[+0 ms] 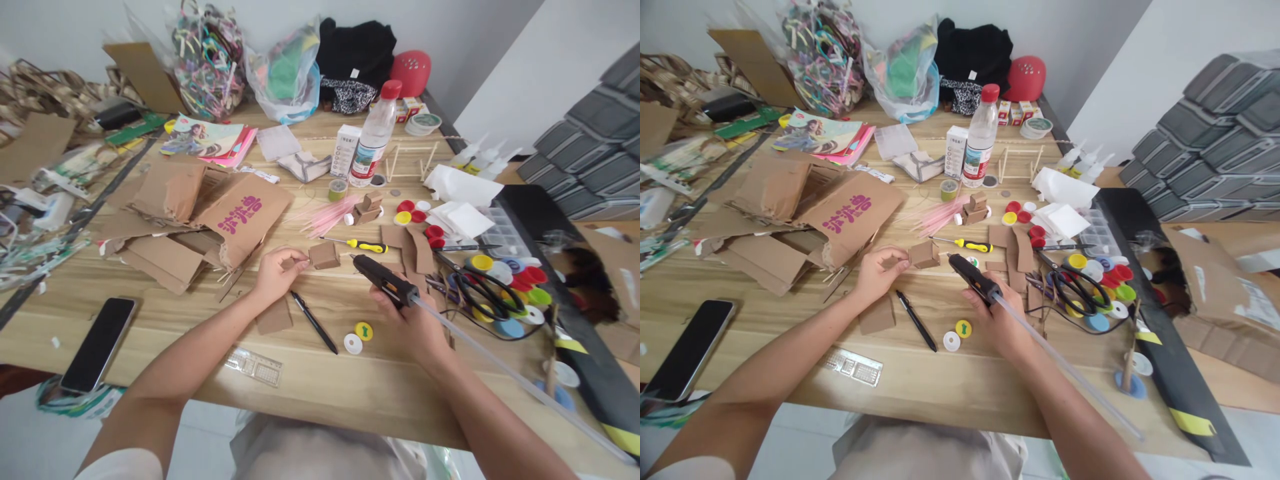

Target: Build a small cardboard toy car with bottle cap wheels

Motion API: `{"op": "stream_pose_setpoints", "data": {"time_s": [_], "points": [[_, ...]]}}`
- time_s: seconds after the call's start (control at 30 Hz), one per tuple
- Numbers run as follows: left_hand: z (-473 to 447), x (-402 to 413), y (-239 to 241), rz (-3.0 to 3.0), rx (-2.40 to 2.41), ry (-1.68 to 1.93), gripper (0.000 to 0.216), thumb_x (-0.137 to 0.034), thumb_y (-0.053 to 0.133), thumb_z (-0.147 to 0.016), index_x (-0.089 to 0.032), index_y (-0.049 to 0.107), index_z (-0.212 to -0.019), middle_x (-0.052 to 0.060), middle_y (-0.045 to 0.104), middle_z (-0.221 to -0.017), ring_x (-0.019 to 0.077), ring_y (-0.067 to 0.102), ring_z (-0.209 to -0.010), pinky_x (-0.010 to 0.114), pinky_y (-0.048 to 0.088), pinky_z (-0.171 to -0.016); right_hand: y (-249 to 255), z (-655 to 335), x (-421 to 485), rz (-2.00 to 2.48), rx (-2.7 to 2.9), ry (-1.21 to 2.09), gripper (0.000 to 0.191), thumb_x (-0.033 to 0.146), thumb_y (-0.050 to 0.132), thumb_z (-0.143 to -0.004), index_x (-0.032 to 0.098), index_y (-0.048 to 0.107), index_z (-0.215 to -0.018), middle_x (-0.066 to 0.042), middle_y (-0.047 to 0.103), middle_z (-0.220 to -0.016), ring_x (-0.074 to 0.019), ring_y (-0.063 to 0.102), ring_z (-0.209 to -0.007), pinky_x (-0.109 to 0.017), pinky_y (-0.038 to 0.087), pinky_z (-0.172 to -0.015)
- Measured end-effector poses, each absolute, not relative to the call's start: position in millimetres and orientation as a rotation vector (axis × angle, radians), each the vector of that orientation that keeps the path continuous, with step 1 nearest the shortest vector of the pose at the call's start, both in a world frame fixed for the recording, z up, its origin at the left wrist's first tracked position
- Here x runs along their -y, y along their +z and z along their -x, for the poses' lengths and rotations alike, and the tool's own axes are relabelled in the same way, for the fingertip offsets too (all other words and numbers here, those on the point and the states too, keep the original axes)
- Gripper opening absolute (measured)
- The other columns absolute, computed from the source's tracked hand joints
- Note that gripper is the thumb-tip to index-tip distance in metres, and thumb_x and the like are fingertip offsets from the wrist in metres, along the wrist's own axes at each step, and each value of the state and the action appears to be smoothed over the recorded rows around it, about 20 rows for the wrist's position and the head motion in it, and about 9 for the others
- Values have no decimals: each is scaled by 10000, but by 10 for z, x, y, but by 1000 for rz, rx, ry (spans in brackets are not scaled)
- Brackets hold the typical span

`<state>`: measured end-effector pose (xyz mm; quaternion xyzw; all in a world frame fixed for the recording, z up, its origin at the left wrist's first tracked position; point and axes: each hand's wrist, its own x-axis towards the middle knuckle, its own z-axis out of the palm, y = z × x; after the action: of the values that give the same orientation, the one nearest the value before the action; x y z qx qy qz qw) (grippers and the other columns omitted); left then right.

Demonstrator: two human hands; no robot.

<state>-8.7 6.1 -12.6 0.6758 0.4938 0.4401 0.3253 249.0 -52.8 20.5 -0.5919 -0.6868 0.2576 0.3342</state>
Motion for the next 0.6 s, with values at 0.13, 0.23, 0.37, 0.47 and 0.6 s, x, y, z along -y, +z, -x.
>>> {"op": "stream_pose_setpoints", "data": {"time_s": [0.13, 0.23, 0.37, 0.47, 0.6], "points": [[82, -64, -121, -1745, -1290, 1152, 124, -310, 744, -815, -227, 752, -723, 41, 806, -831, 217, 750, -822, 350, 603, -831, 217, -2482, 536, 1523, 1789, 692, 317, 571, 551, -897, 290, 552, -749, -45, 685, -700, -253, 654, -626, -351, 508, -592], [77, -61, -114, -1741, -1270, 1156, 134, -320, 746, -810, -226, 750, -714, 43, 807, -826, 218, 750, -810, 351, 604, -826, 216, -2479, 541, 1508, 1786, 703, 282, 536, 549, -892, 286, 553, -759, -44, 688, -715, -248, 653, -630, -349, 508, -596], [78, -56, -108, -1750, -1280, 1136, 150, -334, 751, -818, -232, 752, -708, 47, 807, -828, 223, 751, -817, 359, 606, -834, 212, -2475, 546, 1522, 1780, 703, 254, 513, 565, -888, 286, 559, -774, -36, 688, -705, -245, 648, -624, -350, 511, -600], [79, -59, -111, -1753, -1280, 1122, 159, -337, 748, -824, -231, 755, -706, 48, 808, -825, 224, 752, -822, 357, 606, -835, 217, -2470, 548, 1514, 1784, 701, 254, 507, 564, -891, 284, 560, -768, -32, 683, -699, -241, 646, -614, -349, 515, -598], [75, -68, -116, -1741, -1266, 1113, 140, -324, 756, -808, -230, 758, -705, 44, 812, -825, 221, 753, -815, 353, 608, -827, 227, -2460, 549, 1493, 1775, 735, 266, 517, 567, -884, 289, 552, -749, -35, 683, -710, -245, 648, -633, -355, 518, -608]]}}
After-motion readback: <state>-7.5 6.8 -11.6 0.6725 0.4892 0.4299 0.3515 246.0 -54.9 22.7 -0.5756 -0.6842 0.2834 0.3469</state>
